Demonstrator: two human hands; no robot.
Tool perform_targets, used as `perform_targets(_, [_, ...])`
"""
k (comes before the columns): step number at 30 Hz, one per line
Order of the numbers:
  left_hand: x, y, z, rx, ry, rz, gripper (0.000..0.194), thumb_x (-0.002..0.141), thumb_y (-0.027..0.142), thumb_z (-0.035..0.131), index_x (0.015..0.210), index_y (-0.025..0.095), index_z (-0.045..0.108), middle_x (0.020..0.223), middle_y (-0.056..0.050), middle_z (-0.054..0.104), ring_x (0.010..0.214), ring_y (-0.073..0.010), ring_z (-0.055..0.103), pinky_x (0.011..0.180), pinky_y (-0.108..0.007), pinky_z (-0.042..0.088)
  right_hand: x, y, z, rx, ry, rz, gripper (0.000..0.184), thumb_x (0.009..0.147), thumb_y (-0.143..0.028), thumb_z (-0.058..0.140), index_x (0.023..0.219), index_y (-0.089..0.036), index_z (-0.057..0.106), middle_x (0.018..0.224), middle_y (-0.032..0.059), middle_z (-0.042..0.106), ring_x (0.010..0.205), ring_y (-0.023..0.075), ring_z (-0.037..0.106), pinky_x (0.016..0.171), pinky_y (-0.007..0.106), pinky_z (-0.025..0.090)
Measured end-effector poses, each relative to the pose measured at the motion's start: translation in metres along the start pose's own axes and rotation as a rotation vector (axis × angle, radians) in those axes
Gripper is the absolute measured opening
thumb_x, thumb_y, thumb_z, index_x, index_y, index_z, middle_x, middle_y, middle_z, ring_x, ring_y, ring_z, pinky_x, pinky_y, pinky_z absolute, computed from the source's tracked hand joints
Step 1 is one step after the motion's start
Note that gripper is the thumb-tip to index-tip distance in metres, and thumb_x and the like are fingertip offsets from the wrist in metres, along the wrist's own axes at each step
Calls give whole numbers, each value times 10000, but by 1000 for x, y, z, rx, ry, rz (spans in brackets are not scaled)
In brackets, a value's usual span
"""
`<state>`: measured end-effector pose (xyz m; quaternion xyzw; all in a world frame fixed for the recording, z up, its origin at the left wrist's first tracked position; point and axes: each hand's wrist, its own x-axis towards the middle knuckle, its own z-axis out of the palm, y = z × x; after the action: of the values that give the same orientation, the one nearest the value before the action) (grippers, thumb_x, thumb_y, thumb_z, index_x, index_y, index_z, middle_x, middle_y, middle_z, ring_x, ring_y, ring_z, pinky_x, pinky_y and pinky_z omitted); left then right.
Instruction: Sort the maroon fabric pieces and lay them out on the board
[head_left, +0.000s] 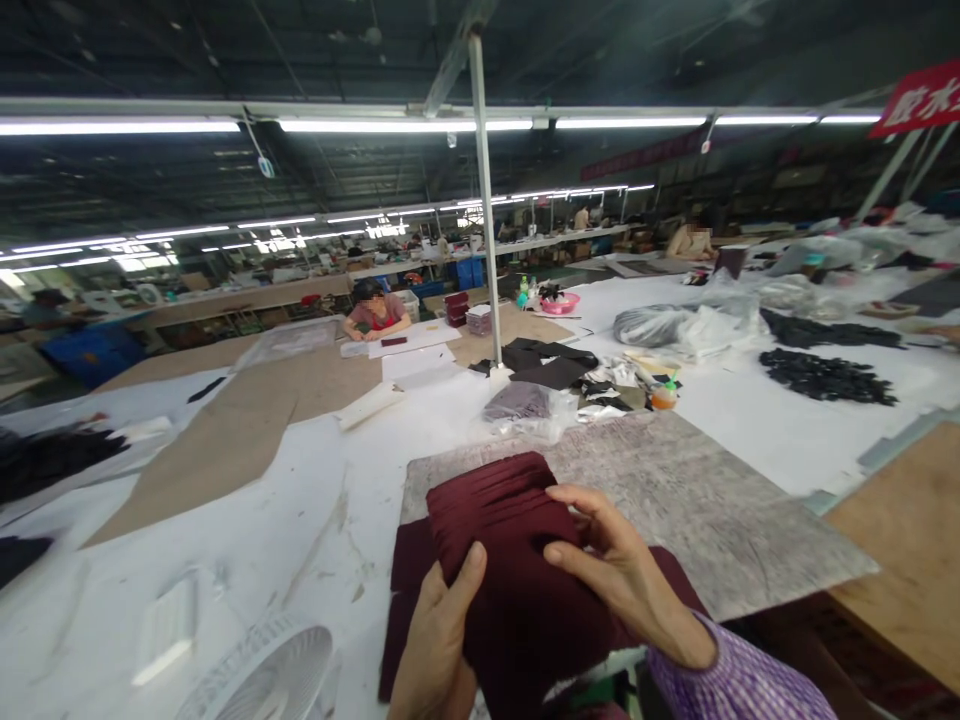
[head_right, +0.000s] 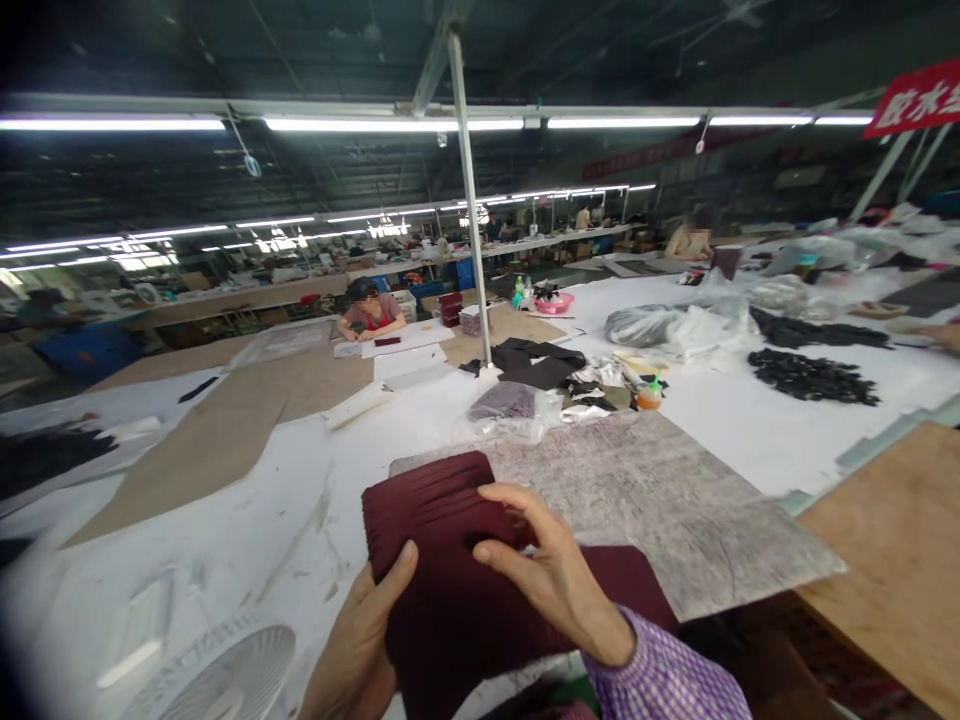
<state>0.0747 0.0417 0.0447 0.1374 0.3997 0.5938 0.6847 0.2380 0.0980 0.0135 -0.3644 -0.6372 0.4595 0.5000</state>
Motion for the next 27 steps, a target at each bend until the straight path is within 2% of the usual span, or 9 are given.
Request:
perform_targets(2, [-2, -1, -1, 36, -11, 25, 558, 744, 311, 674, 1266, 209, 505, 1038, -97, 710, 982, -265, 648, 928, -420, 468, 2, -4, -9, -30, -60, 40, 332, 728, -328, 712, 1038, -319, 594, 995, 19, 598, 809, 186, 580, 683, 329, 498])
perform_targets(6, [-4, -3, -4, 154, 50, 72, 517, 719, 350, 689, 1199, 190, 577, 1032, -109, 711, 1016, -276, 631, 949, -418, 452, 4, -11, -17, 95, -154, 171, 323, 731, -343, 704, 1031, -313, 588, 940, 16, 590, 770, 179, 572, 665, 332, 506])
perform_targets(12, [-3, -3, -1, 188, 37, 102, 480, 690, 361, 711, 1121, 166, 632, 1011, -116, 715, 1007, -294, 630, 930, -426, 464, 3, -13, -20, 183, -153, 252, 390, 683, -345, 740, 1041, -301, 591, 1054, 26, 562, 851, 180, 566, 749, 334, 500])
perform_targets(15, [-3, -2, 2, 192, 30, 90, 433, 693, 362, 709, 1070, 156, 657, 980, -112, 723, 995, -294, 634, 903, -415, 482, 3, -20, -21, 313, -226, 321, 307, 690, -323, 733, 956, -270, 589, 905, 11, 603, 775, 165, 580, 671, 294, 491])
perform_targets(18, [-2, 1, 6, 141, -37, 79, 358, 720, 346, 690, 1019, 150, 677, 964, -104, 728, 1001, -279, 631, 899, -391, 482, 4, -27, -19, 391, -288, 381, 216, 701, -319, 719, 867, -241, 606, 796, 2, 607, 714, 161, 588, 661, 295, 487])
perform_targets(23, [0, 0, 15, 57, -51, 66, 358, 721, 294, 696, 1047, 149, 662, 927, -100, 736, 976, -272, 642, 891, -393, 482, 3, -19, -10, 285, -242, 355, 171, 727, -335, 696, 832, -206, 655, 812, 25, 637, 728, 184, 605, 626, 299, 502])
perform_targets(27, [3, -2, 17, 47, -64, 87, 419, 676, 269, 728, 1067, 140, 655, 907, -108, 738, 961, -287, 646, 881, -412, 484, 2, -7, -7, 266, -218, 407, 181, 729, -332, 702, 854, -207, 663, 812, 24, 667, 726, 196, 624, 637, 317, 519])
